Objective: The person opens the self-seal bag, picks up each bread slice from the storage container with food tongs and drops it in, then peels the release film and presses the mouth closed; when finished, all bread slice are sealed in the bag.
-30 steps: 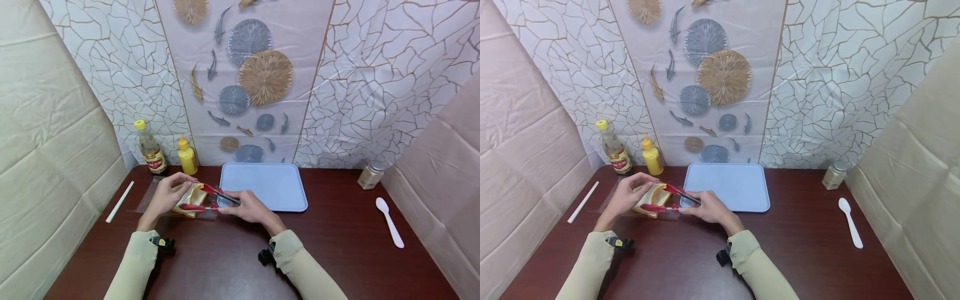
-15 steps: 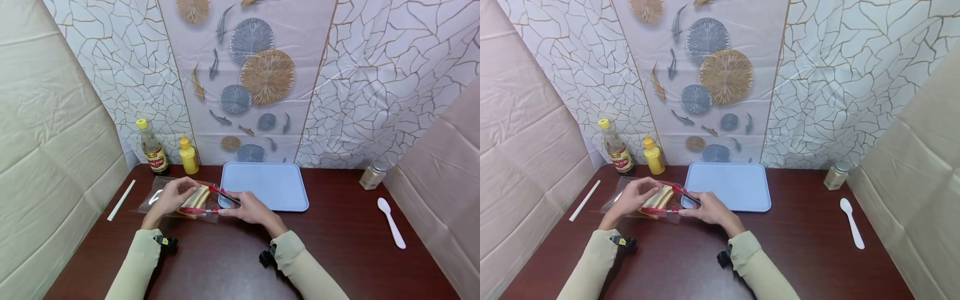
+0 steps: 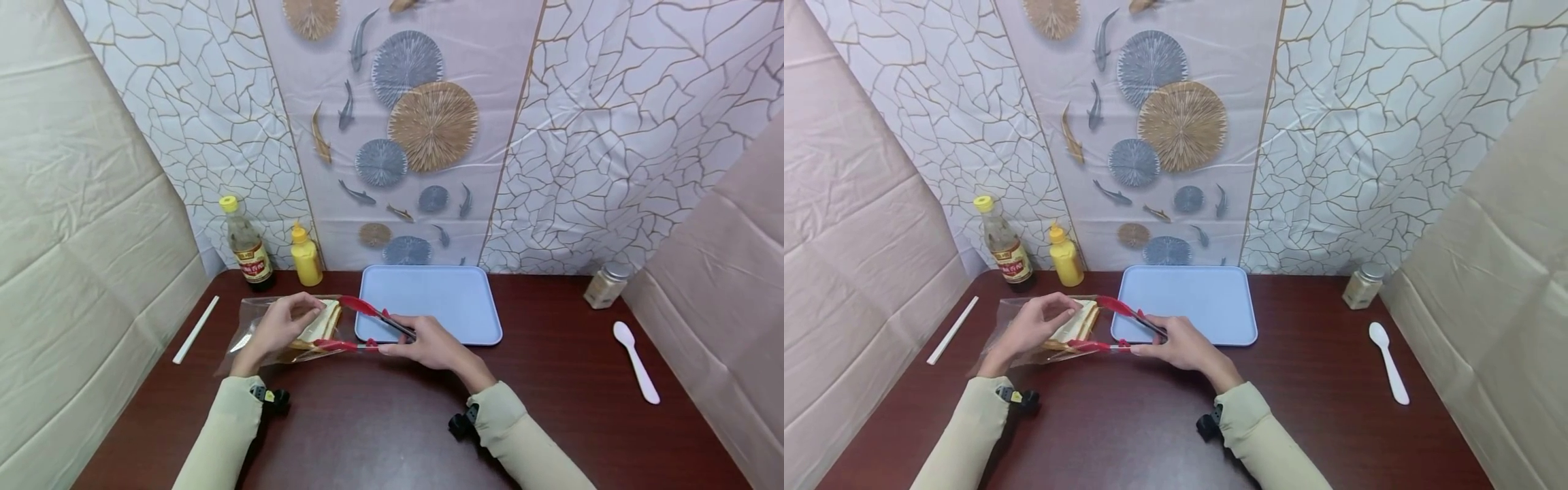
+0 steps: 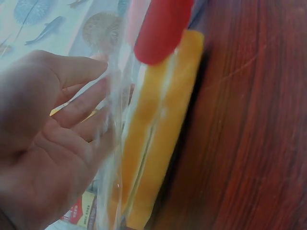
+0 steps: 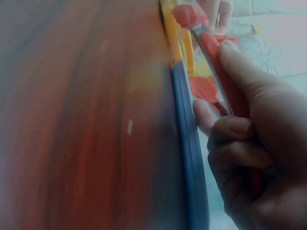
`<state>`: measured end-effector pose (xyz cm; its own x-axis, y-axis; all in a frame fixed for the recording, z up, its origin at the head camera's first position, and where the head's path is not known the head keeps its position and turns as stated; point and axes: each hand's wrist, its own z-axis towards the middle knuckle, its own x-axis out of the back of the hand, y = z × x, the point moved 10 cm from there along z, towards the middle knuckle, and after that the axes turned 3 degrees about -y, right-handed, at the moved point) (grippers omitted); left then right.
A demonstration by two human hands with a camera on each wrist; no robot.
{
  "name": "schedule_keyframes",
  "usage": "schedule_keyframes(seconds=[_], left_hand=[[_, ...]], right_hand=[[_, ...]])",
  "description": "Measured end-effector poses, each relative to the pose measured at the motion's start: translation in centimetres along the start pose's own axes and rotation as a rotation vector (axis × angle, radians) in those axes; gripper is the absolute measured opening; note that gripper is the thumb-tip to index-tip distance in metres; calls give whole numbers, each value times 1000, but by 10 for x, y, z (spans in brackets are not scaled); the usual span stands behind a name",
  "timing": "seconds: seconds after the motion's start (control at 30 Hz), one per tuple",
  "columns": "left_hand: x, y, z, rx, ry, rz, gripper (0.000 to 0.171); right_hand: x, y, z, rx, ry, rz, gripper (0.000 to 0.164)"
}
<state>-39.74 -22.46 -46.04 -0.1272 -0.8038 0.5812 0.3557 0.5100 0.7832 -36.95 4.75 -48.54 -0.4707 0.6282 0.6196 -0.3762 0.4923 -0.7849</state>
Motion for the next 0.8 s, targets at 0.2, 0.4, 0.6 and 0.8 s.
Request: schedule_keyframes(seconds=[0.2,0.4,0.6,0.8], left_hand=[[-7,6,1,-1,-16,40,9],[-9,9,1,-27,-11,153,5],[-14,7,2,-47,-49,102,4],[-16,4,2,-41,-79,94,4]], right_hand=[[8,4,-10,8,29,-7,84],[8,3,-9,21,35,-18,82],[2,-4,-5,29,64,-16,85],[-3,-14,0,27,52,10,86]])
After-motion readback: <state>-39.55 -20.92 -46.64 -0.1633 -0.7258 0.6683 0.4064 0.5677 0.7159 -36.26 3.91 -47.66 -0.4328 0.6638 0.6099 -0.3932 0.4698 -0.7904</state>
